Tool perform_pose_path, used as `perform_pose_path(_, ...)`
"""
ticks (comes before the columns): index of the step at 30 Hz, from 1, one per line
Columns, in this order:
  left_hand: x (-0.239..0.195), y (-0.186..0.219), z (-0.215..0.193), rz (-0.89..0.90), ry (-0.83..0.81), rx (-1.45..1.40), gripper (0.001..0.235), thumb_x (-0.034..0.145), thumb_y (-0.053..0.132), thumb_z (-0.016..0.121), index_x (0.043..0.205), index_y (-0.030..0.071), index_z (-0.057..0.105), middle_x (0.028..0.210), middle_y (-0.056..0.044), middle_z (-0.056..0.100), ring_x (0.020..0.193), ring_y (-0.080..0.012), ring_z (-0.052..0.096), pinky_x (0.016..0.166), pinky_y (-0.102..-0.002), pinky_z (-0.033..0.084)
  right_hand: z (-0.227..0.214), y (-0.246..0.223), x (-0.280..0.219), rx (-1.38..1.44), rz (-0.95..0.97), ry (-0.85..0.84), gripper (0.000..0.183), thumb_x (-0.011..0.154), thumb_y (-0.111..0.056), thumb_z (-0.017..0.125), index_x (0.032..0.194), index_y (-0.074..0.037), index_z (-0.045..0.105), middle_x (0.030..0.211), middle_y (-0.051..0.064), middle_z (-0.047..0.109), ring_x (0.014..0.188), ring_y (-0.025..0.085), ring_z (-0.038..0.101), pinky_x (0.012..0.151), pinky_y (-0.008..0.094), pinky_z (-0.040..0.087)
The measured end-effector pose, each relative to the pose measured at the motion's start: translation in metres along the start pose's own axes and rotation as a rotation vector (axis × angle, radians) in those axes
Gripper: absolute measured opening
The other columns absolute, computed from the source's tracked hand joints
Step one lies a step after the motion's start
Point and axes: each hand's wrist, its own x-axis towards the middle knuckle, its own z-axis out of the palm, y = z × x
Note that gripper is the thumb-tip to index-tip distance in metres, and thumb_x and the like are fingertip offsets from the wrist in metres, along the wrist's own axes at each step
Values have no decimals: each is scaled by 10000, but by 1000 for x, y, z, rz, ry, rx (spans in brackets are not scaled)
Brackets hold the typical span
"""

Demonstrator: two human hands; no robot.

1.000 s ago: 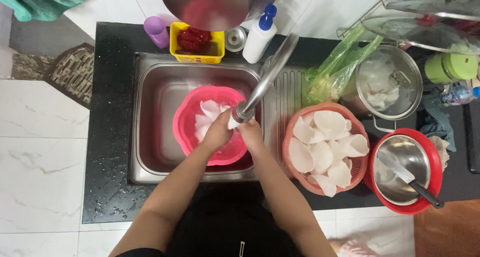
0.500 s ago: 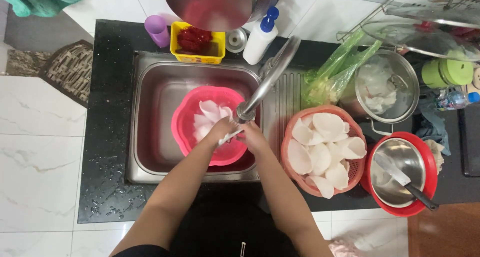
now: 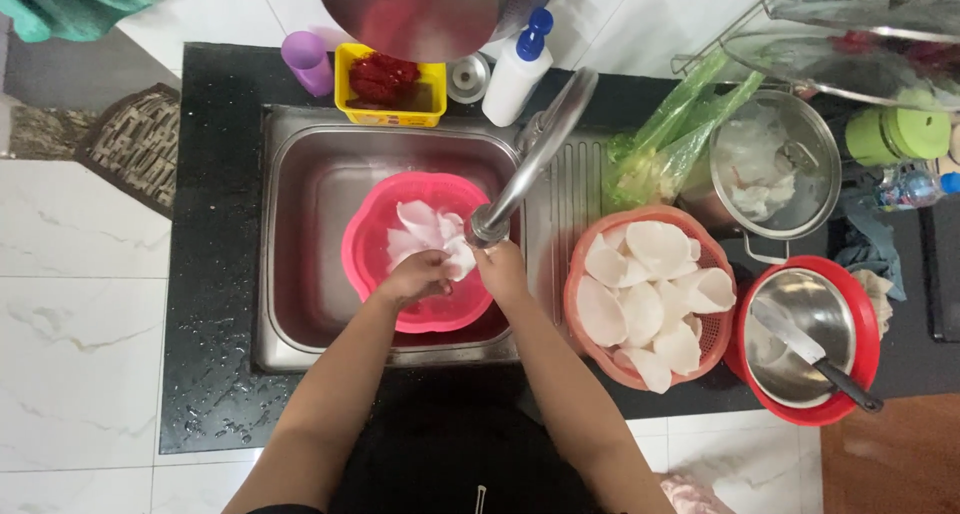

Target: Washing and rinsing pieces of coconut meat in a sink using colanders.

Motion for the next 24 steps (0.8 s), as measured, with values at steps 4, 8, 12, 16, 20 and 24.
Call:
perform_pose_path(4, 11, -2, -3, -41, 22, 187, 389, 847, 52, 788, 1164, -60, 590, 865, -134, 658, 645, -221, 735, 653, -344, 648, -40, -28, -19, 50, -42, 43, 229, 978, -196, 627, 1046, -20, 757, 1064, 182, 746, 1045, 364, 691, 951, 471, 526)
perform_pose_path(8, 21, -4, -18, -88, 209, 927, 206, 840, 276, 738, 980, 125, 746, 764, -74, 733, 694, -207, 761, 684, -361, 620, -100, -18, -37, 212, 32, 216, 287, 999, -191, 591, 1199, -21, 707, 1244, 222, 682, 1236, 418, 570, 1093, 509, 412)
perform_pose_path(12, 44, -36, -68, -99, 441, 1486, 394, 920, 554, 618, 1009, 187, 730, 1028, -104, 719, 1003, -333, 728, 810, -496, 604, -164, 139, -52, -146, 133, 552, 479, 1011, -279, 667, 1327, 73, 595, 1292, 362, 588, 1249, 521, 514, 1126, 536, 365)
perform_pose_path(16, 46, -42, -83, -140, 324, 1739, 440, 869, 482, 720, 1268, 322, 627, 1373, -43, 465, 1264, -368, 493, 928, -516, 534, -238, 243, -56, -933, 231, 832, 214, 1069, -158, 502, 1094, -116, 711, 990, 26, 721, 901, 130, 732, 836, 145, 514)
perform_pose_path(20, 47, -52, -72, -166, 189, 1992, 807, 859, 526, 727, 1517, 293, 321, 1571, -126, 334, 1421, -370, 335, 1092, -611, 325, -261, 179, -89, -374, 470, 544, 674, 938, -394, 726, 1528, -160, 500, 1398, 264, 562, 1256, 424, 566, 1056, 491, 460)
perform_pose_path(24, 35, -41, -39, -301, 205, 1962, 717, 1034, 249, 489, 1641, 285, 109, 1624, -213, 256, 1502, -444, 202, 1121, -673, 236, -236, 198, -94, -584, 192, 656, 693, 877, -361, 835, 1422, 16, 634, 1257, 388, 610, 1194, 500, 603, 1012, 510, 489)
